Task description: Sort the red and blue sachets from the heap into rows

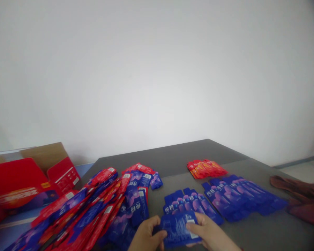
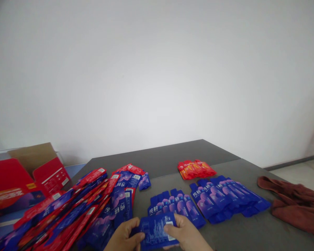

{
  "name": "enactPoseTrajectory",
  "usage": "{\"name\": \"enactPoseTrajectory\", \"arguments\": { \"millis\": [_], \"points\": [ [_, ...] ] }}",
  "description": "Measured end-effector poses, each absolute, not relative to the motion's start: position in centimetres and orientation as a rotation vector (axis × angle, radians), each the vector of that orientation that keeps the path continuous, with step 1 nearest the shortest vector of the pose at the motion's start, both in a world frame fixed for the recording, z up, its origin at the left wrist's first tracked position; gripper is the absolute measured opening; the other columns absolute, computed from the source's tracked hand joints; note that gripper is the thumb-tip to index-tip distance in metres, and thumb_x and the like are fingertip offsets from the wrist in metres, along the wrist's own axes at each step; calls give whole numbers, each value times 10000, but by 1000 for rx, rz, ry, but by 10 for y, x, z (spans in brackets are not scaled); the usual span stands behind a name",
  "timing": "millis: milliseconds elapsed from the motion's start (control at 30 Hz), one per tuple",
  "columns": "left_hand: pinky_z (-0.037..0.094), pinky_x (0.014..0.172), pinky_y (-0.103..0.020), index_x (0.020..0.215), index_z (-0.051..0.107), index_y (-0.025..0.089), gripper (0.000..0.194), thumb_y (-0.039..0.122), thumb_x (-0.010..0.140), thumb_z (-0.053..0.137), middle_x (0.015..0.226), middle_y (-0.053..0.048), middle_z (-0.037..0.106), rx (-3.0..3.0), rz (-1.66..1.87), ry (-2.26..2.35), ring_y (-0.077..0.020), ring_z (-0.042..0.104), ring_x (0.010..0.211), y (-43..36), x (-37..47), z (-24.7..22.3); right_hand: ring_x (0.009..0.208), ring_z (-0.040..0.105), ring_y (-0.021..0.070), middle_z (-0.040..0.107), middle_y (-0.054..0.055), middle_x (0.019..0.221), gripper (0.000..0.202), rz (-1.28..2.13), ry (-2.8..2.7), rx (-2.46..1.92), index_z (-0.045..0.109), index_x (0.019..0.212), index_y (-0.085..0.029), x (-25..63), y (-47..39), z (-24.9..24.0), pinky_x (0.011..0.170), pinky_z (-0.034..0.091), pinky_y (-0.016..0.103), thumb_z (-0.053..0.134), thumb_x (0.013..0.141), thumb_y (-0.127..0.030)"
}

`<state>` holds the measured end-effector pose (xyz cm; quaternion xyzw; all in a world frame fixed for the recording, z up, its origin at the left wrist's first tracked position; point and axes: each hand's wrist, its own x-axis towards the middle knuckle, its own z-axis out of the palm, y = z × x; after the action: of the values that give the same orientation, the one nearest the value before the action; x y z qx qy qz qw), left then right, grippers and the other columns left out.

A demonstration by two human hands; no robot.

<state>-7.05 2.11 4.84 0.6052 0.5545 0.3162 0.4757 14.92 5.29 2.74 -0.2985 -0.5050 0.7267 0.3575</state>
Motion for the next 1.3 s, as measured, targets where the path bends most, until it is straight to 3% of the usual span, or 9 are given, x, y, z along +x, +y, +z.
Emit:
{"name": "enactPoseTrajectory", "arguments": {
  "millis": [133, 233, 333, 433, 633, 867, 1100, 1200, 1300],
  "points": [
    [367, 547, -224, 722, 504, 203, 126, 322, 721, 546, 475, 86, 466, 1500, 863, 1379, -108, 427, 473, 27, -66, 40, 783, 678, 209, 707, 49, 839, 405, 1886, -1287, -797, 659, 950, -167, 148, 52, 25, 666, 557, 302, 737, 675, -454],
    [388, 566, -229, 899, 519, 199, 167, 308, 775, 494, 533, 87, 473, 1534, 950, 1449, -121, 461, 513, 28, -64, 39, 810, 688, 245, 721, 79, 911, 418, 1709, -1395, -896, 673, 1005, -162, 156, 57, 33, 723, 575, 378, 650, 749, -491],
    [433, 636, -238, 1052, 532, 202, 250, 266, 830, 437, 679, 44, 535, 1687, 1050, 1548, -136, 536, 635, 25, -63, 40, 1015, 647, 267, 683, 100, 1131, 359, 1211, -1643, -1058, 665, 1124, -189, 169, 64, 43, 925, 507, 445, 509, 859, -373],
    [477, 747, -263, 1034, 591, 223, 252, 203, 834, 440, 885, -27, 622, 1976, 985, 1522, -156, 595, 788, 23, -63, 39, 1237, 507, 236, 572, 87, 1320, 468, 607, -1985, -1112, 594, 1261, -199, 174, 68, 44, 1097, 347, 444, 425, 830, -131],
    [476, 925, -315, 1027, 637, 215, 322, 108, 778, 463, 1098, -87, 651, 2417, 682, 1370, -198, 596, 1038, 25, -60, 33, 1299, 435, 203, 458, 82, 1420, 599, 161, -2382, -1052, 478, 1365, -181, 153, 61, 24, 1078, 391, 389, 369, 804, -2],
    [455, 967, -356, 1029, 612, 199, 386, 93, 665, 539, 1143, -85, 638, 2381, 508, 1425, -230, 575, 1081, 25, -55, 32, 1331, 378, 263, 392, 144, 1443, 555, 161, -2551, -1085, 463, 1365, -68, 135, 52, 29, 1096, 365, 403, 384, 816, -37],
    [515, 786, -265, 951, 509, 208, 305, 72, 680, 475, 880, -42, 618, 2248, 862, 1484, -167, 622, 829, 26, -59, 17, 1393, 241, 271, 254, 145, 1501, 638, 315, -2647, -1071, 356, 1430, -64, 126, 45, 46, 1155, 230, 388, 470, 813, -180],
    [499, 896, -312, 1099, 508, 197, 414, 113, 693, 506, 1045, -85, 615, 2283, 911, 1519, -208, 606, 1001, 27, -62, 10, 1404, 201, 293, 228, 135, 1515, 671, 422, -2697, -1044, 325, 1449, -97, 126, 44, 52, 1162, 155, 468, 498, 820, -253],
    [422, 1030, -404, 1274, 458, 205, 593, 177, 692, 573, 1276, -121, 546, 2390, 847, 1546, -266, 499, 1210, 29, -66, 1, 1408, 197, 276, 234, 138, 1516, 679, 473, -2673, -1013, 331, 1445, -81, 126, 44, 49, 1163, 166, 444, 498, 808, -251]
  ]
}}
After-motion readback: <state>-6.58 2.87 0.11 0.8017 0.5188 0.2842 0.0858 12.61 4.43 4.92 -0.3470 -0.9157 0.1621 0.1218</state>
